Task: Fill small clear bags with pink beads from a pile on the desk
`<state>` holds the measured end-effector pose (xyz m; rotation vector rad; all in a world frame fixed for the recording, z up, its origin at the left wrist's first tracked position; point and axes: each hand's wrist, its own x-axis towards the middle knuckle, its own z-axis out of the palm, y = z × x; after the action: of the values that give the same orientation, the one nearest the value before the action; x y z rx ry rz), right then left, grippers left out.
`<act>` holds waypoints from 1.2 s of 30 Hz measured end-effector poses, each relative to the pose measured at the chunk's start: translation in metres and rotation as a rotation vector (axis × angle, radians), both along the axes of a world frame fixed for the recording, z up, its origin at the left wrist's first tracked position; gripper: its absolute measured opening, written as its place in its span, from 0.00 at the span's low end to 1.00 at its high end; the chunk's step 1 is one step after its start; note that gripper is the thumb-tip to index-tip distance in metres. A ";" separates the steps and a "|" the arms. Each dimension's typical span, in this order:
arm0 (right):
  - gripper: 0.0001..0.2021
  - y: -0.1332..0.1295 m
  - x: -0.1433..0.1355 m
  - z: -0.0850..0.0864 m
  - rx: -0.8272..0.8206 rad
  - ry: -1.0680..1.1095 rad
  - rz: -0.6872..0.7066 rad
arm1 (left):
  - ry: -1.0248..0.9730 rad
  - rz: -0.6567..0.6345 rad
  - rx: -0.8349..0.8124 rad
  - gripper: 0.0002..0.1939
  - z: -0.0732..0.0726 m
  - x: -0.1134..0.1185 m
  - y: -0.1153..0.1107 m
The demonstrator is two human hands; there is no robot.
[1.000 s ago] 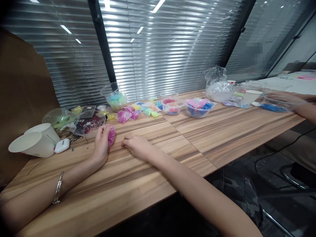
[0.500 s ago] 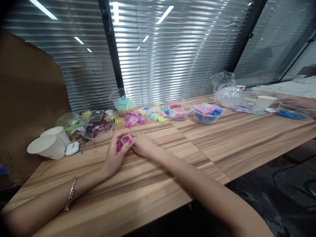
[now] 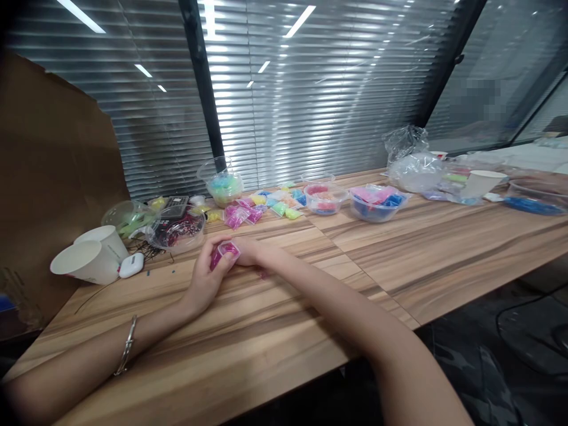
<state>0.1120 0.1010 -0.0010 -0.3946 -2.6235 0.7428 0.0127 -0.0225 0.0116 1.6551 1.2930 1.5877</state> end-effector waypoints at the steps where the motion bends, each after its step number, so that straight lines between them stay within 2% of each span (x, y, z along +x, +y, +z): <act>1: 0.06 -0.002 0.009 0.000 0.011 -0.029 0.012 | 0.009 0.002 0.005 0.16 0.000 0.000 0.000; 4: 0.13 -0.016 0.045 0.004 0.060 -0.066 -0.012 | 0.026 0.008 0.015 0.16 0.002 -0.001 0.002; 7: 0.17 -0.038 0.081 0.008 0.189 -0.113 -0.002 | -0.005 0.022 0.002 0.16 0.001 -0.002 0.006; 10: 0.21 -0.062 0.107 0.008 0.168 -0.122 -0.099 | -0.065 0.045 -0.049 0.16 -0.002 -0.003 0.011; 13: 0.19 -0.075 0.118 0.003 0.092 -0.046 -0.262 | -0.116 0.070 -0.084 0.15 -0.005 -0.004 0.016; 17: 0.21 -0.067 0.123 -0.010 0.093 0.038 -0.527 | -0.166 0.064 -0.115 0.15 -0.003 -0.002 0.016; 19: 0.22 -0.060 0.125 -0.016 0.131 -0.010 -0.635 | -0.179 0.062 -0.119 0.15 -0.001 -0.001 0.015; 21: 0.23 -0.058 0.124 -0.021 0.160 -0.087 -0.684 | -0.181 0.058 -0.119 0.15 0.000 -0.001 0.015; 23: 0.26 -0.063 0.119 -0.021 0.158 -0.143 -0.663 | -0.171 0.063 -0.116 0.15 -0.001 -0.003 0.017; 28: 0.32 -0.088 0.090 -0.012 0.137 -0.154 -0.403 | -0.143 0.078 -0.112 0.15 -0.007 -0.007 0.022; 32: 0.21 -0.086 0.070 -0.013 0.139 -0.040 -0.263 | -0.163 0.068 -0.106 0.15 -0.009 -0.007 0.022; 36: 0.13 -0.064 0.055 -0.019 0.132 0.085 -0.281 | -0.179 0.079 -0.116 0.15 -0.008 -0.007 0.022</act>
<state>0.1672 0.0371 -0.0204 -0.6602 -2.4516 0.4805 0.0056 -0.0003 0.0033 1.3747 1.3444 1.6327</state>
